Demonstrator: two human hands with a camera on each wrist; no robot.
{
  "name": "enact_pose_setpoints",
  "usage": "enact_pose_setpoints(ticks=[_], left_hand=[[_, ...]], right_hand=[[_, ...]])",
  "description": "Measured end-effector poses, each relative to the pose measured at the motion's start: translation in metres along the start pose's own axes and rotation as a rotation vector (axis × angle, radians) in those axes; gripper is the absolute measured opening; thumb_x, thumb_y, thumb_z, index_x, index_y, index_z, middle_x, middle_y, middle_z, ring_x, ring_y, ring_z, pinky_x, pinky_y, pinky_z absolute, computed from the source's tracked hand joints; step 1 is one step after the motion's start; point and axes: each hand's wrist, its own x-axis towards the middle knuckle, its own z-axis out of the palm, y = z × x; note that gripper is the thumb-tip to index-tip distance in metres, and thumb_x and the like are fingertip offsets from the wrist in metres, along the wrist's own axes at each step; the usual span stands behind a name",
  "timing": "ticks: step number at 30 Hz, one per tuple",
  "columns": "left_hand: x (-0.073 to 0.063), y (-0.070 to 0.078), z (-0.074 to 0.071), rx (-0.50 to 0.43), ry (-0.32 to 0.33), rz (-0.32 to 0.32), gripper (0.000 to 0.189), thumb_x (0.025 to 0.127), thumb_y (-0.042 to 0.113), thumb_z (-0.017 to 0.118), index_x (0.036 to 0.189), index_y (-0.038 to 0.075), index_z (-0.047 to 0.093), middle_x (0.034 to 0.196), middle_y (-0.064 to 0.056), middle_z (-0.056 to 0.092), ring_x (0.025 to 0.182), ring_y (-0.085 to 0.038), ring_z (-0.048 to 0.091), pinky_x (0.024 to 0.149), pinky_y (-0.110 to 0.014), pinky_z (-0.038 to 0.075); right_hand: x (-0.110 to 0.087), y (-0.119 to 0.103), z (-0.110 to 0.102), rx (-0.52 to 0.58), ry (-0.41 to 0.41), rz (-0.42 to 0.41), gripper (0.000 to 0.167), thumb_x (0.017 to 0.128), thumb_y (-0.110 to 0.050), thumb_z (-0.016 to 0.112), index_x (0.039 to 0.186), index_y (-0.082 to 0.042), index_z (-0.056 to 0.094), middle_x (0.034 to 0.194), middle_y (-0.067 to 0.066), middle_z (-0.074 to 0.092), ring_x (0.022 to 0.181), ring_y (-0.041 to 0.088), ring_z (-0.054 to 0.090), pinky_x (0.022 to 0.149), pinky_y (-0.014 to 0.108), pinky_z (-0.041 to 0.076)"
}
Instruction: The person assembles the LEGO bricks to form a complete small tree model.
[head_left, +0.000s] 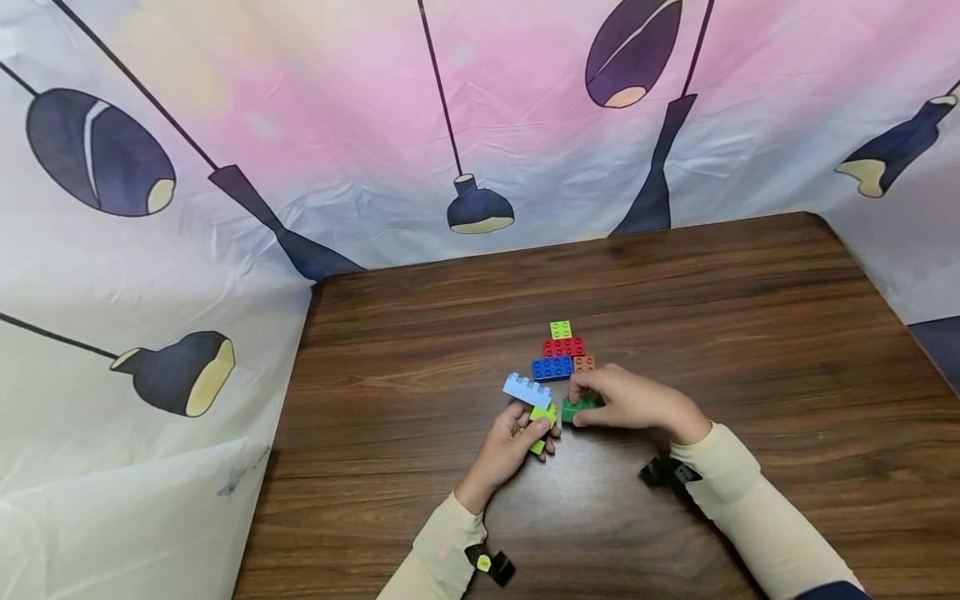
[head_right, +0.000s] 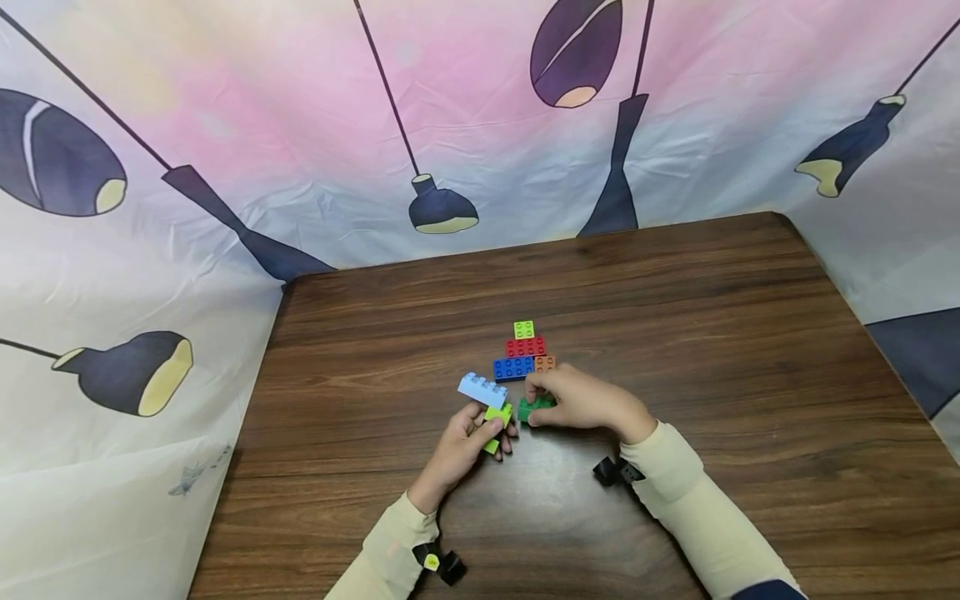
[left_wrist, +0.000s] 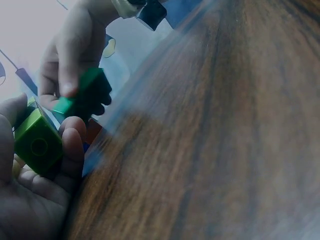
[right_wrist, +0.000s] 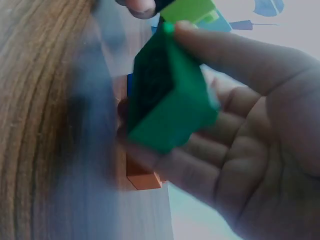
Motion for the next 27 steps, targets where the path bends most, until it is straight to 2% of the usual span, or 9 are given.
enact_pose_setpoints(ticks=[3, 5, 7, 9, 18, 27], left_hand=[[-0.0005, -0.0001, -0.0002, 0.008, 0.003, 0.001, 0.034, 0.112, 0.017, 0.055, 0.134, -0.007, 0.050, 0.107, -0.041, 0.064, 0.077, -0.010, 0.068, 0.065, -0.022, 0.057], [-0.0008, 0.0002, -0.0003, 0.017, 0.007, -0.002, 0.034, 0.112, 0.017, 0.055, 0.134, -0.007, 0.050, 0.108, -0.042, 0.064, 0.077, -0.009, 0.067, 0.065, -0.022, 0.057], [-0.0008, 0.0000, -0.0005, 0.028, 0.010, -0.007, 0.034, 0.112, 0.017, 0.055, 0.135, -0.007, 0.050, 0.108, -0.043, 0.064, 0.076, -0.009, 0.067, 0.064, -0.022, 0.057], [-0.0007, 0.0001, -0.0006, 0.038, 0.013, -0.010, 0.034, 0.112, 0.018, 0.055, 0.135, -0.006, 0.050, 0.108, -0.043, 0.064, 0.076, -0.009, 0.066, 0.064, -0.021, 0.056], [-0.0011, 0.0002, -0.0001, 0.051, 0.019, -0.001, 0.032, 0.112, 0.016, 0.054, 0.135, -0.006, 0.051, 0.107, -0.042, 0.064, 0.074, -0.009, 0.065, 0.063, -0.021, 0.055], [-0.0002, 0.0001, -0.0001, 0.073, 0.013, 0.005, 0.031, 0.112, 0.017, 0.054, 0.133, -0.006, 0.052, 0.107, -0.041, 0.064, 0.074, -0.010, 0.064, 0.062, -0.021, 0.054]], right_hand=[[-0.0007, 0.0026, -0.0019, 0.038, 0.014, -0.022, 0.012, 0.101, -0.020, 0.075, 0.105, -0.013, 0.066, 0.088, -0.008, 0.067, 0.070, 0.003, 0.056, 0.065, 0.026, 0.050], [-0.0011, 0.0024, -0.0033, 0.055, 0.022, -0.022, 0.013, 0.102, -0.022, 0.073, 0.108, -0.012, 0.067, 0.100, -0.004, 0.072, 0.083, 0.007, 0.067, 0.073, 0.029, 0.057], [-0.0015, 0.0015, -0.0046, 0.077, 0.026, -0.015, 0.014, 0.103, -0.022, 0.072, 0.110, -0.011, 0.066, 0.106, 0.000, 0.073, 0.091, 0.011, 0.071, 0.078, 0.031, 0.059], [-0.0019, 0.0002, -0.0057, 0.095, 0.028, -0.010, 0.015, 0.103, -0.022, 0.072, 0.111, -0.010, 0.066, 0.109, 0.002, 0.073, 0.097, 0.014, 0.073, 0.081, 0.032, 0.060], [-0.0009, 0.0014, -0.0059, 0.136, 0.052, -0.022, 0.015, 0.103, -0.020, 0.071, 0.110, -0.008, 0.066, 0.105, 0.001, 0.074, 0.093, 0.014, 0.074, 0.081, 0.033, 0.060], [0.0032, 0.0009, 0.0006, 0.186, 0.086, -0.037, 0.022, 0.098, -0.020, 0.078, 0.112, -0.006, 0.067, 0.105, 0.002, 0.074, 0.094, 0.014, 0.073, 0.082, 0.032, 0.061]])
